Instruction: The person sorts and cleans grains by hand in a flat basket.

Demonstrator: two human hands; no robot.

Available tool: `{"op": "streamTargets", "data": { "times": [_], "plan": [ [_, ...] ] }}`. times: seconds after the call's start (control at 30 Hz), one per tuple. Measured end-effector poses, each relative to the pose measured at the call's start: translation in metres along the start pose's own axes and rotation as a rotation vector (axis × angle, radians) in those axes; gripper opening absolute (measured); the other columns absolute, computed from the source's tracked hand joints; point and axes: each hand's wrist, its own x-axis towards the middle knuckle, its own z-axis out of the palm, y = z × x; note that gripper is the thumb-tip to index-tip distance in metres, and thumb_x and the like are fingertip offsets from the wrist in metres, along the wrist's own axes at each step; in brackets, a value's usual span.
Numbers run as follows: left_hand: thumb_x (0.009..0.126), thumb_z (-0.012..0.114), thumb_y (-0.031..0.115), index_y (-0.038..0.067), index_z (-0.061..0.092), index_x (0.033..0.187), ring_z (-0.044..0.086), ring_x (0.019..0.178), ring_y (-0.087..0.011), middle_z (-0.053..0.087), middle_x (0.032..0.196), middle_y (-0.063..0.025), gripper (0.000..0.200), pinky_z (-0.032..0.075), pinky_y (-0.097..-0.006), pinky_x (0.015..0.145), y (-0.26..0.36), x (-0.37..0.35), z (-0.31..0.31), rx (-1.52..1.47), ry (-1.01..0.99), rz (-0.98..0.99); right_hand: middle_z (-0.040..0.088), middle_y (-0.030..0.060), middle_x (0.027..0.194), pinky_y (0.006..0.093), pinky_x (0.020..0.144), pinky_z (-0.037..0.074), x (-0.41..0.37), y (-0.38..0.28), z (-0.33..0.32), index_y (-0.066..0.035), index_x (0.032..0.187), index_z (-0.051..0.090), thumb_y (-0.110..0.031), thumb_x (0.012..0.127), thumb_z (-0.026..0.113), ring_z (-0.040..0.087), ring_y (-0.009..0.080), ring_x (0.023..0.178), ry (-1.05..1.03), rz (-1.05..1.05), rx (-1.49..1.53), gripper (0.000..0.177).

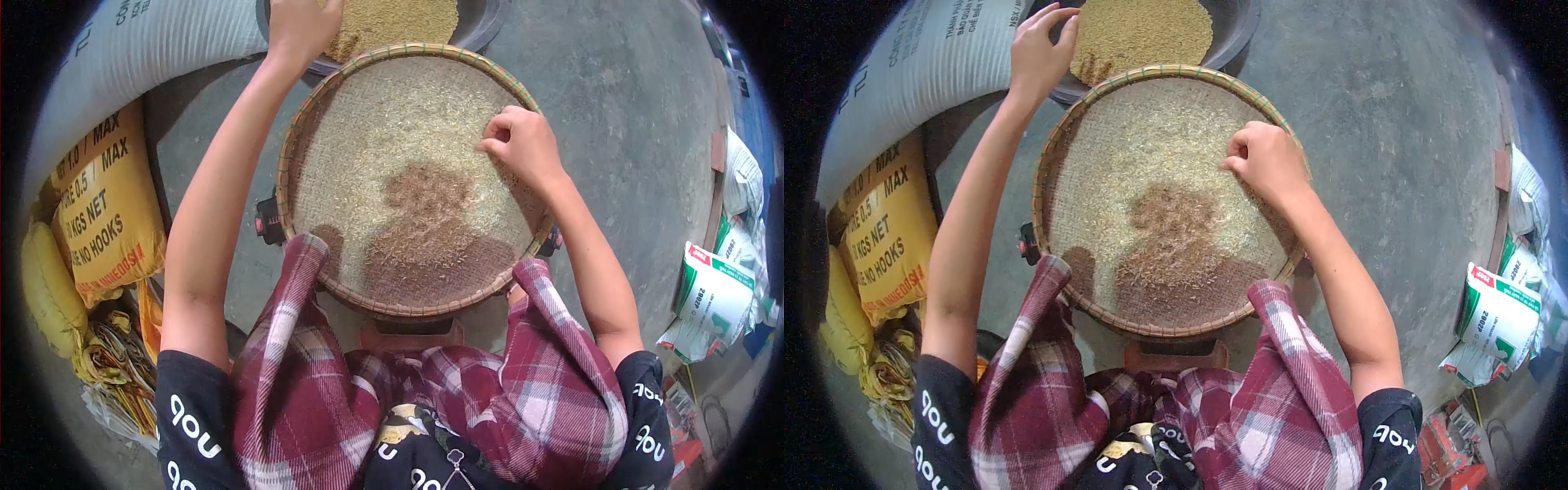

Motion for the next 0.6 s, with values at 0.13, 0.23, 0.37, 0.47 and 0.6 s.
{"op": "streamTargets", "data": {
  "times": [0.13, 0.23, 0.37, 0.47, 0.6],
  "plan": [
    [0.084, 0.065, 0.013, 0.002, 0.070, 0.100, 0.057, 0.113, -0.0375, 0.062, 0.118, -0.0247, 0.020, 0.044, -0.0431, 0.098, 0.001, -0.004, -0.018, -0.047, 0.033, 0.049, 0.063, 0.0106, 0.077, 0.0373, 0.067, 0.050, 0.001, -0.001, 0.002, -0.004, 0.074, 0.068, -0.014, 0.070, 0.080, 0.063, 0.0248, 0.072, -0.001, 0.008, 0.041, 0.016],
    [0.087, 0.065, 0.017, 0.007, 0.072, 0.101, 0.061, 0.106, -0.0311, 0.067, 0.111, -0.0156, 0.019, 0.048, -0.0401, 0.093, -0.001, -0.012, -0.024, 0.006, 0.064, 0.201, 0.064, 0.0121, 0.077, 0.0366, 0.068, 0.050, 0.004, -0.004, -0.006, -0.003, 0.077, 0.068, -0.011, 0.075, 0.075, 0.064, 0.0252, 0.073, -0.067, 0.023, 0.078, 0.011],
    [0.090, 0.063, 0.018, 0.011, 0.073, 0.100, 0.062, 0.107, -0.0262, 0.070, 0.106, -0.0078, 0.016, 0.047, -0.0388, 0.095, 0.013, -0.040, -0.028, 0.002, -0.007, 0.261, 0.066, 0.0145, 0.078, 0.0355, 0.069, 0.050, 0.010, -0.015, -0.024, -0.001, 0.084, 0.068, -0.011, 0.082, 0.066, 0.064, 0.0252, 0.073, -0.162, 0.046, 0.071, 0.011],
    [0.089, 0.063, 0.015, 0.008, 0.072, 0.098, 0.062, 0.105, -0.0265, 0.071, 0.103, -0.0093, 0.015, 0.048, -0.0381, 0.094, 0.034, -0.066, -0.027, -0.053, -0.115, 0.218, 0.067, 0.0149, 0.079, 0.0355, 0.069, 0.051, 0.039, -0.028, -0.042, 0.000, 0.086, 0.069, -0.014, 0.083, 0.067, 0.065, 0.0247, 0.073, -0.123, -0.069, 0.061, 0.014],
    [0.085, 0.068, 0.016, 0.008, 0.072, 0.099, 0.062, 0.101, -0.0270, 0.069, 0.101, -0.0095, 0.017, 0.049, -0.0385, 0.091, 0.050, -0.093, -0.012, -0.203, -0.457, 0.200, 0.072, 0.0124, 0.088, 0.0338, 0.070, 0.054, 0.117, -0.061, -0.059, -0.003, 0.092, 0.071, -0.019, 0.083, 0.069, 0.069, 0.0230, 0.072, 0.208, -0.372, 0.172, 0.019]
  ]
}}
